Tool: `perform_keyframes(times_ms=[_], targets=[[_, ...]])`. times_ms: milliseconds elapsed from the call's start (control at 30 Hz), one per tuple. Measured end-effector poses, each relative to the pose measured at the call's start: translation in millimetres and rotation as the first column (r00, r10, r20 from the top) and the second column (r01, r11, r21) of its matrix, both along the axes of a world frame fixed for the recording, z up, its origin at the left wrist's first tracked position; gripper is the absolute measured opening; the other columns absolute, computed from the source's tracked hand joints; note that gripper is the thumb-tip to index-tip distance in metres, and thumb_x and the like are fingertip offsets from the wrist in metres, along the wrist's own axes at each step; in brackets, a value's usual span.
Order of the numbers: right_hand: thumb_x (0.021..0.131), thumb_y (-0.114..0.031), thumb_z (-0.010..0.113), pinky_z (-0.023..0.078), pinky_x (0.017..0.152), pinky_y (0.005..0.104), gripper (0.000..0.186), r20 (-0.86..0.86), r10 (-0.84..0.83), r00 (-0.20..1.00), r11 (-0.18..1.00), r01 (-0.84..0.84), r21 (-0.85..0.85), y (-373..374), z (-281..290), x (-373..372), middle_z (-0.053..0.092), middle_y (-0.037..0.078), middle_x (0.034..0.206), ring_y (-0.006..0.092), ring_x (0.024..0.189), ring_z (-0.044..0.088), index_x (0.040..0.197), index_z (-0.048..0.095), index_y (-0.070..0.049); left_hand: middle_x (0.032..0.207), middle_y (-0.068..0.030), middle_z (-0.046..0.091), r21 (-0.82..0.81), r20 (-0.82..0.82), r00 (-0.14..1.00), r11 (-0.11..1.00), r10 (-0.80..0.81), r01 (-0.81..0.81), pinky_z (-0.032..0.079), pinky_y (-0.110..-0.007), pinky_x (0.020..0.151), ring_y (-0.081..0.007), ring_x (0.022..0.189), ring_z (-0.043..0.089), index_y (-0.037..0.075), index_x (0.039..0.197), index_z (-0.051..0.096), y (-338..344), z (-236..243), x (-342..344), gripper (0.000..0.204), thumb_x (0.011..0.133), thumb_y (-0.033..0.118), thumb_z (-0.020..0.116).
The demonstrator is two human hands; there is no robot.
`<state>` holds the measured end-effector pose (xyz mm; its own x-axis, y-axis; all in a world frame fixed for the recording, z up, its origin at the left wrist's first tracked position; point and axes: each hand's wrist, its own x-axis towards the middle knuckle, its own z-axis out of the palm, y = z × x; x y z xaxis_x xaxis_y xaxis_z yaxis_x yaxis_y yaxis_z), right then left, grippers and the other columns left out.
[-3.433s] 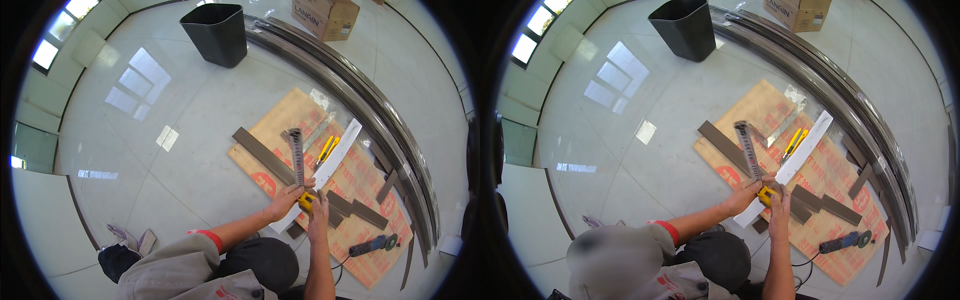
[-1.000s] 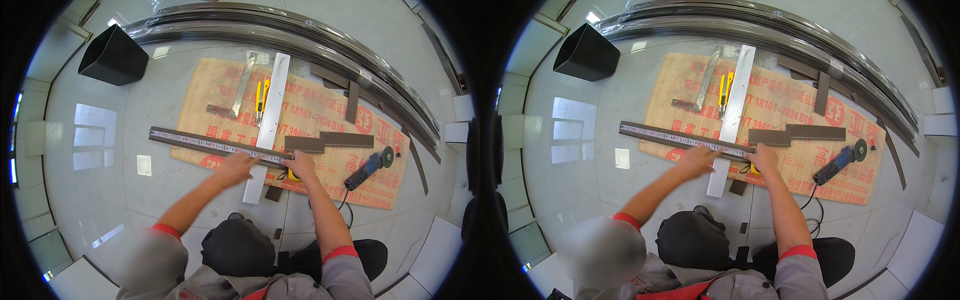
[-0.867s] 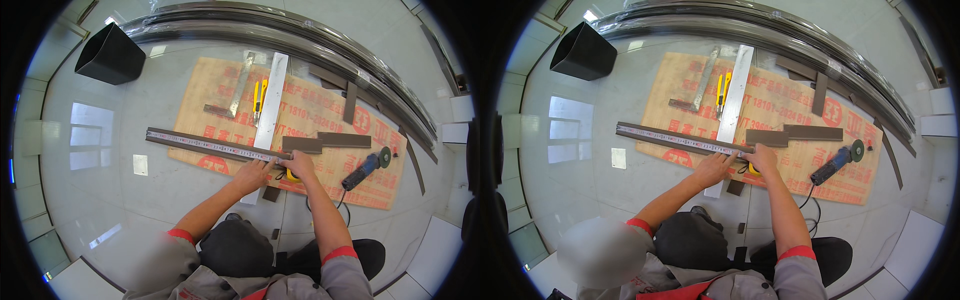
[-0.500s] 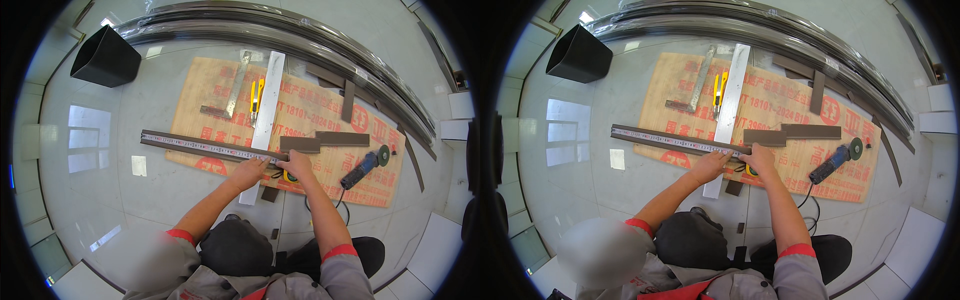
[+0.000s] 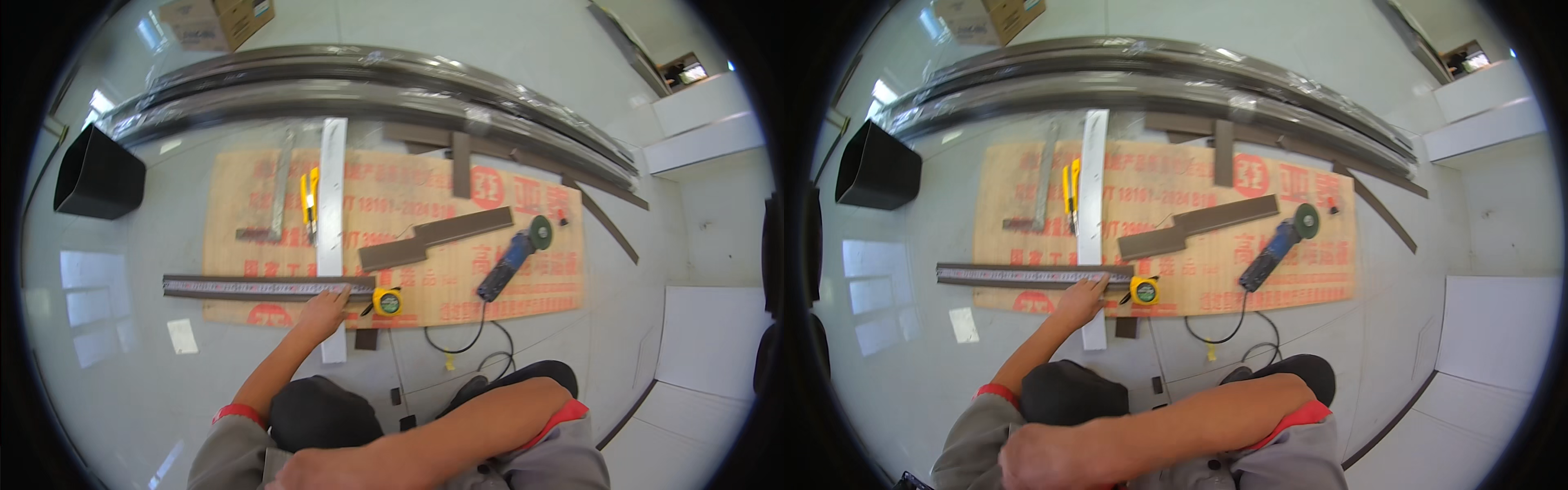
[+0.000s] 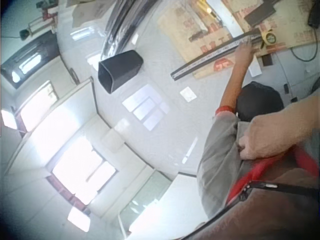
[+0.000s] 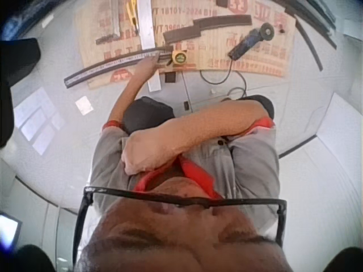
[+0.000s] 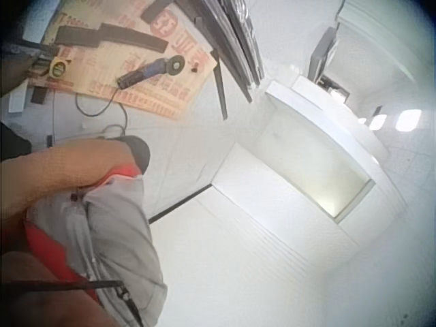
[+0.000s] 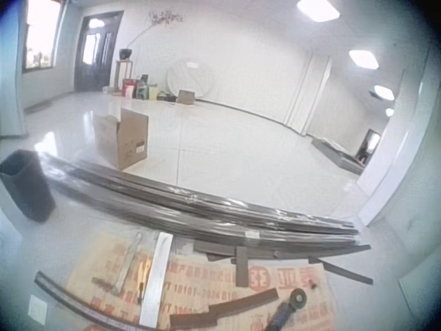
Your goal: The person installs a dark skirting board along the base of a white wall, using a caulking gun to apply adhesive, a tape measure to check dimensions, and a pencil to mark positions. They also measure and cut a metal trim piece on the floor.
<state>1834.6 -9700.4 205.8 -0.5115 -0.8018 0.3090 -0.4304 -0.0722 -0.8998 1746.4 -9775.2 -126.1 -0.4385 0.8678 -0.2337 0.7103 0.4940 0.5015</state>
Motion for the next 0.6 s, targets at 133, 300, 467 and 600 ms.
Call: perform_keyframes(times_ms=[133,300,467,600], targets=[[0.077,-0.018,0.063,0.056,0.065,0.0436,0.019,-0.188,-0.056,0.981,0.931,0.119,0.346,-5,-4,35,0.073,0.016,0.084,0.0312,0.077,0.071,0.084,0.076,-0.007,0.104,-0.0163,0.065,-0.016,-0.023,1.000,1.000,-0.007,0.006,0.052,-0.045,0.086,-0.0352,0.102,0.061,0.001,0.145,0.044,1,5,-1,0.070,0.084,0.025,0.070],[0.074,-0.014,0.062,0.056,0.059,0.0446,0.015,-0.221,-0.043,0.974,0.796,0.167,0.582,17,6,42,0.073,0.013,0.078,0.0300,0.074,0.071,0.073,0.076,-0.008,0.102,-0.0162,0.064,-0.037,-0.015,1.000,0.999,-0.008,0.008,0.052,-0.044,0.086,-0.0345,0.099,0.060,0.000,0.146,0.043,4,17,3,0.072,0.086,0.029,0.070],[0.071,-0.018,0.065,0.056,0.061,0.0468,0.013,0.016,0.080,0.997,0.817,-0.074,0.572,35,-8,58,0.071,0.016,0.076,0.0348,0.073,0.071,0.070,0.072,-0.009,0.102,-0.0161,0.065,-0.068,-0.032,0.999,0.998,0.000,-0.002,0.051,-0.042,0.088,-0.0344,0.101,0.060,-0.001,0.145,0.045,-3,21,2,0.071,0.087,0.031,0.070],[0.071,-0.025,0.067,0.055,0.062,0.0493,0.015,0.170,0.038,0.985,0.853,-0.120,0.507,46,-31,72,0.068,0.017,0.073,0.0380,0.072,0.069,0.071,0.070,-0.011,0.106,-0.0162,0.065,-0.091,-0.028,0.999,0.996,-0.025,0.023,0.051,-0.042,0.090,-0.0340,0.104,0.060,0.000,0.145,0.044,6,23,2,0.071,0.087,0.030,0.070]])
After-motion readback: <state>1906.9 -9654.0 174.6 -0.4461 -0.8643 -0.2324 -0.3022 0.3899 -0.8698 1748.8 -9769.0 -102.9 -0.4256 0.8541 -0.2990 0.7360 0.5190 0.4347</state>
